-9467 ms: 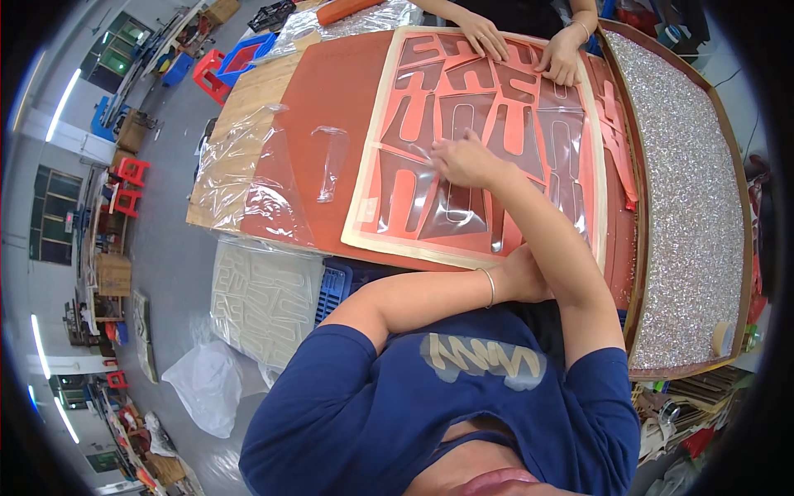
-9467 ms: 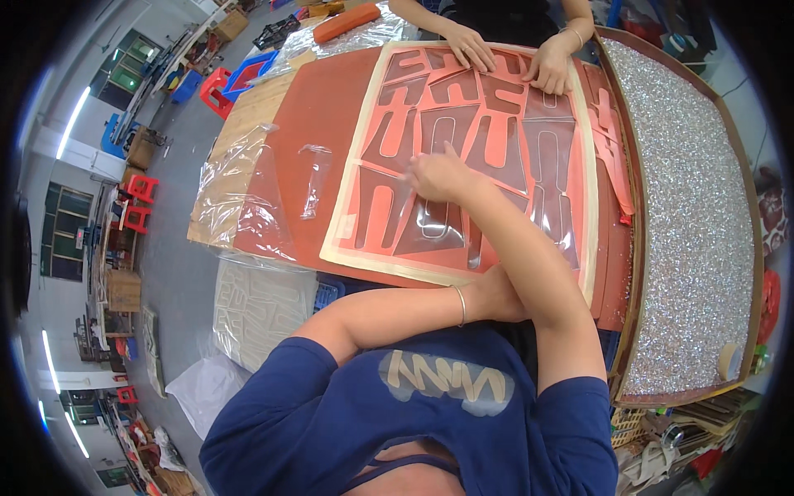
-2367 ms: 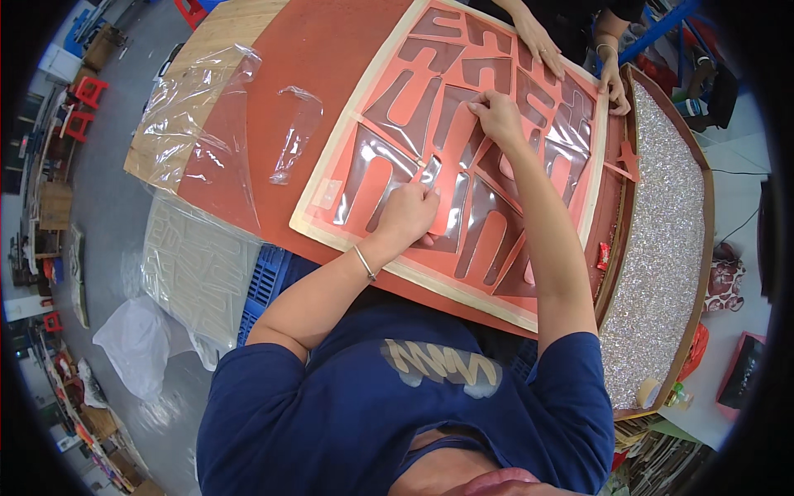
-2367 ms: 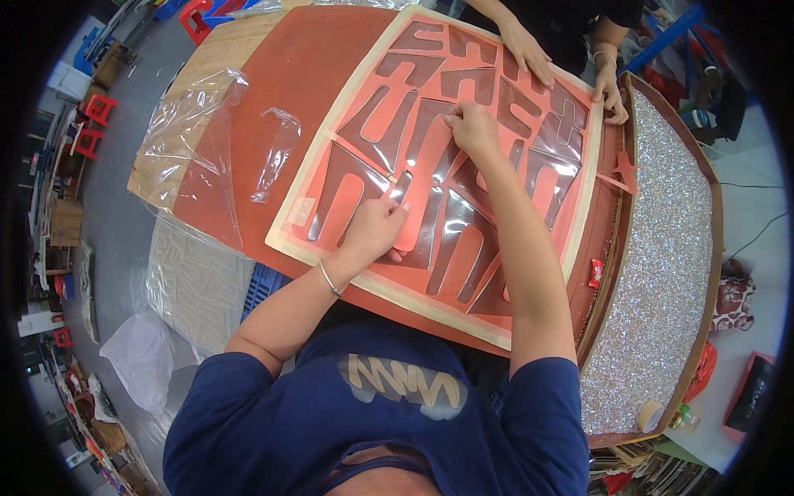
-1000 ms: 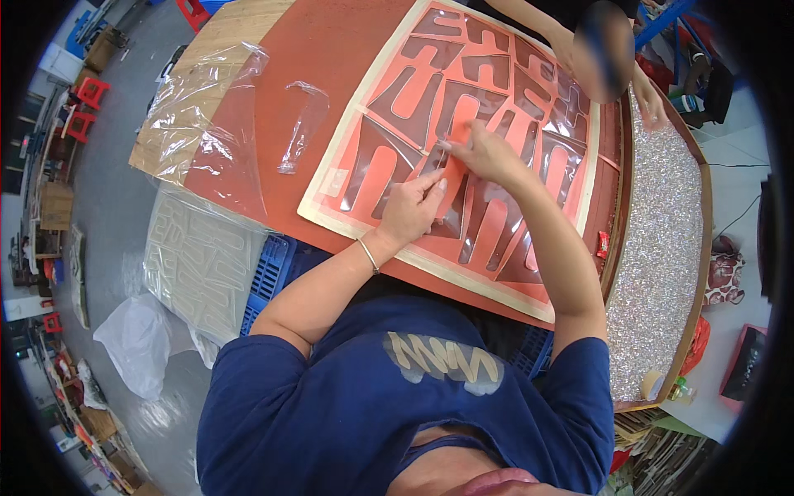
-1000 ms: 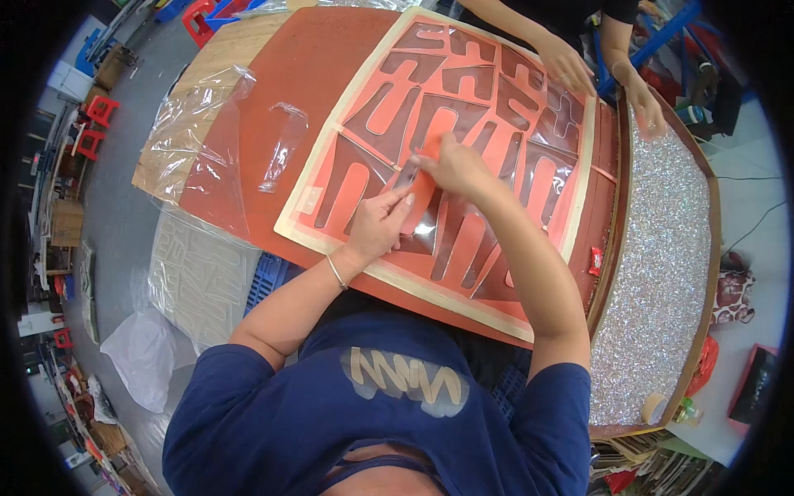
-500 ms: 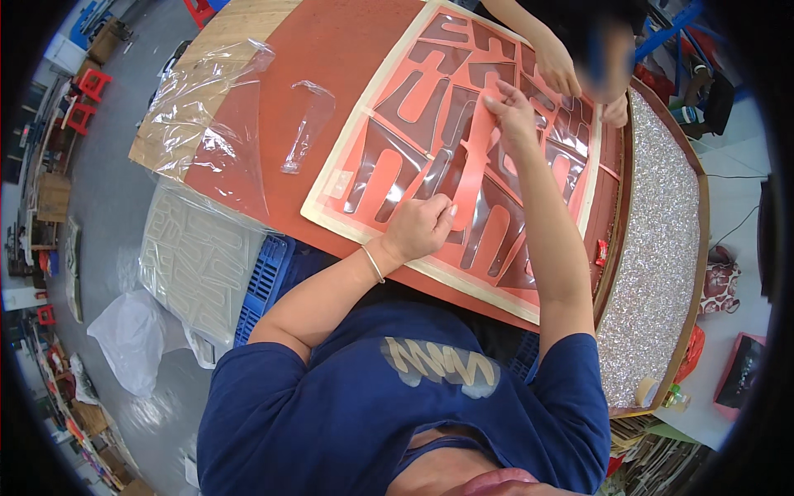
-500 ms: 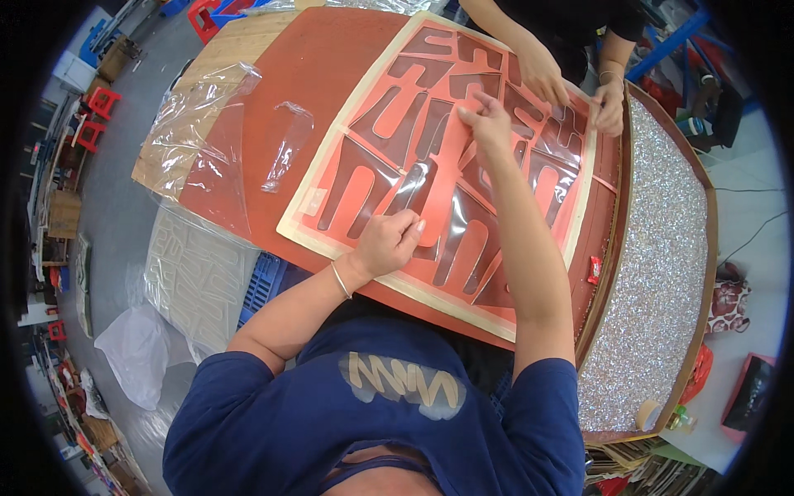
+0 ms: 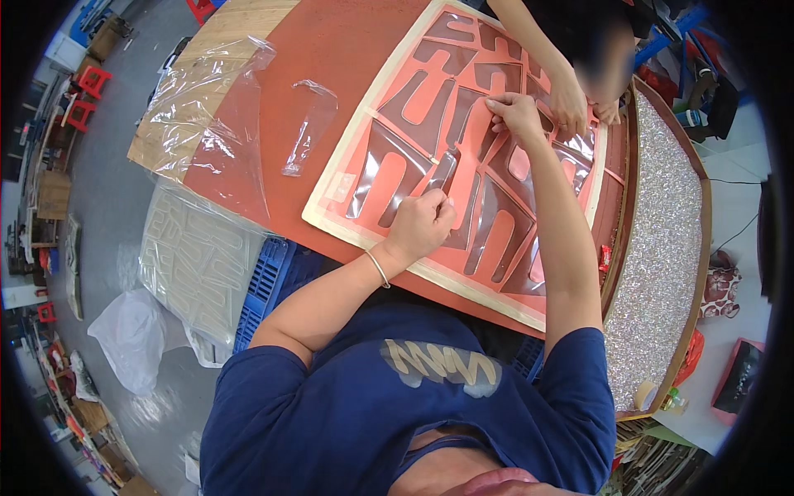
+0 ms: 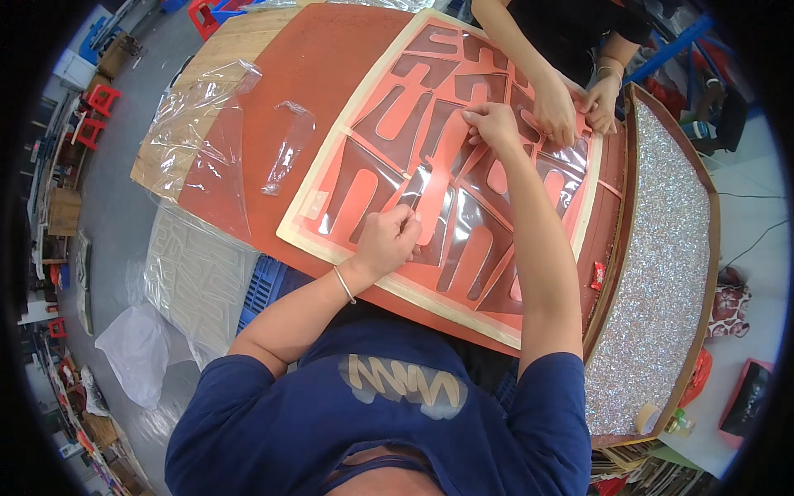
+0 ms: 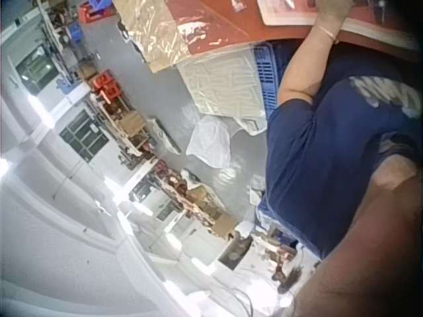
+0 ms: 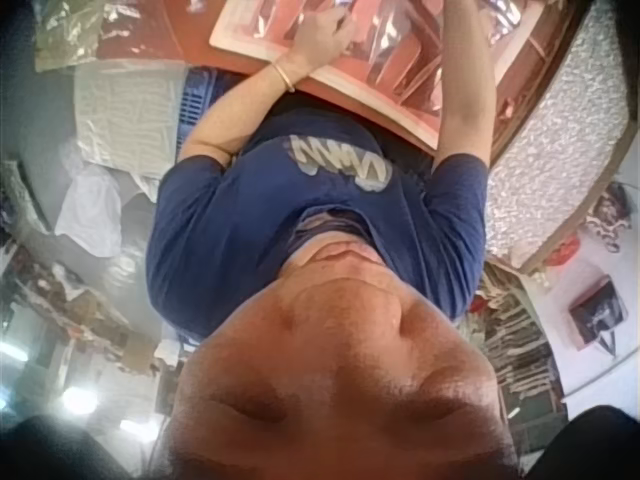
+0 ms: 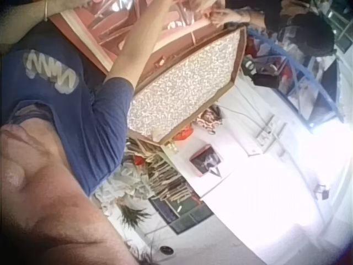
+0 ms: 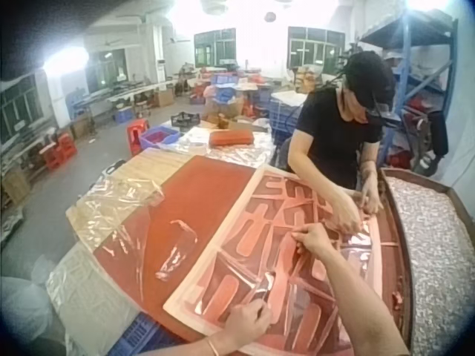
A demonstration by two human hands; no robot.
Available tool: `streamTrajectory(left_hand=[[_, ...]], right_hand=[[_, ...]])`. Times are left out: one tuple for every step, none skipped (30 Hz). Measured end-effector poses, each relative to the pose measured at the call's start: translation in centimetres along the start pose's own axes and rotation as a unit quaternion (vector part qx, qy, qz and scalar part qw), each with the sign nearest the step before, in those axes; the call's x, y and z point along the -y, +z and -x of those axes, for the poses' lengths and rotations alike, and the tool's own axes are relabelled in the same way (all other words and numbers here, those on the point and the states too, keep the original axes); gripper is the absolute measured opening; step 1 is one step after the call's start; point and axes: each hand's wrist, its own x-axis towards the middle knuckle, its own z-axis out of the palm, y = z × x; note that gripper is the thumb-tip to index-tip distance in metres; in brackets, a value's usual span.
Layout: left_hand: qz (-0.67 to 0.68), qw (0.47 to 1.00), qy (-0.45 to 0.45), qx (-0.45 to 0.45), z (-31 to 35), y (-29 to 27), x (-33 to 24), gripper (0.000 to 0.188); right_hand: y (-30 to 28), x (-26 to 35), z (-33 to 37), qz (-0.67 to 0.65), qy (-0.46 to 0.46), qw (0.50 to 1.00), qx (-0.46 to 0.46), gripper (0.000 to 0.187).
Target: Manually arranging and securing shoe components onto an adhesive template.
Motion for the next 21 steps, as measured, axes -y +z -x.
streamTrajectory(left_hand=[[0.01,1.0,-0.028,0.011,-0.1,-0.1,-0.2,0.027],[0.02,0.998,-0.055,0.021,-0.1,-0.1,-0.4,0.027],[0.02,0.998,-0.056,0.021,-0.1,-0.2,-0.7,0.027],[0.035,0.996,-0.071,0.028,-0.2,-0.4,-1.0,0.027],[0.051,0.994,-0.086,0.034,-0.2,-0.4,-1.3,0.027],[0.051,0.994,-0.086,0.035,-0.2,-0.5,-1.5,0.027],[0.06,0.993,-0.094,0.03,-0.2,-0.5,-1.6,0.027],[0.07,0.992,-0.101,0.026,-0.2,-0.5,-1.7,0.027],[0.07,0.992,-0.102,0.026,-0.2,-0.5,-1.8,0.027],[0.071,0.991,-0.106,0.029,-0.2,-0.5,-1.8,0.026],[0.072,0.991,-0.111,0.033,-0.3,-0.5,-1.8,0.026],[0.072,0.991,-0.111,0.032,-0.3,-0.5,-1.8,0.026],[0.071,0.991,-0.113,0.031,-0.3,-0.6,-1.8,0.026],[0.071,0.991,-0.114,0.029,-0.2,-0.6,-1.8,0.026],[0.071,0.991,-0.113,0.03,-0.3,-0.6,-1.9,0.026],[0.07,0.99,-0.118,0.029,-0.3,-0.7,-1.9,0.026],[0.069,0.99,-0.123,0.028,-0.3,-0.7,-2.0,0.027],[0.069,0.99,-0.123,0.028,-0.3,-0.7,-2.0,0.027],[0.084,0.988,-0.129,0.024,-0.2,-0.6,-1.9,0.027],[0.1,0.986,-0.134,0.02,-0.2,-0.5,-1.9,0.027],[0.1,0.986,-0.133,0.022,-0.3,-0.5,-1.9,0.027]], right_hand=[[0.2,-0.4,-0.3,0.014,0.004,1.0,-0.012,0.021],[0.3,-0.8,-0.5,0.028,0.008,0.999,-0.024,0.019],[0.4,-0.6,-0.3,0.028,0.009,0.999,-0.024,0.019],[0.5,-0.5,-0.1,0.045,0.004,0.998,-0.033,0.019],[0.7,-0.4,0.0,0.061,0.0,0.997,-0.042,0.018],[0.8,-0.4,0.0,0.061,0.0,0.997,-0.043,0.018],[1.0,-0.4,0.0,0.078,-0.006,0.996,-0.048,0.018],[1.1,-0.6,0.0,0.096,-0.012,0.994,-0.053,0.018],[1.2,-0.8,-0.1,0.095,-0.012,0.994,-0.053,0.018],[1.3,-1.0,-0.2,0.112,-0.031,0.991,-0.068,0.017],[1.4,-1.2,-0.2,0.128,-0.049,0.987,-0.082,0.017],[1.6,-1.1,0.0,0.128,-0.049,0.987,-0.081,0.017],[1.9,-0.9,0.3,0.143,-0.062,0.984,-0.09,0.017],[2.1,-0.7,0.4,0.157,-0.075,0.98,-0.099,0.017],[2.0,-1.0,0.4,0.157,-0.075,0.98,-0.1,0.017],[1.9,-1.3,0.2,0.146,-0.076,0.981,-0.101,0.018],[1.8,-1.5,0.1,0.135,-0.077,0.983,-0.102,0.019],[1.8,-1.4,0.1,0.135,-0.077,0.983,-0.101,0.019],[1.7,-1.2,0.1,0.138,-0.056,0.984,-0.097,0.019],[1.7,-1.1,0.1,0.141,-0.035,0.985,-0.092,0.018],[1.7,-1.4,0.0,0.141,-0.034,0.985,-0.094,0.018]])
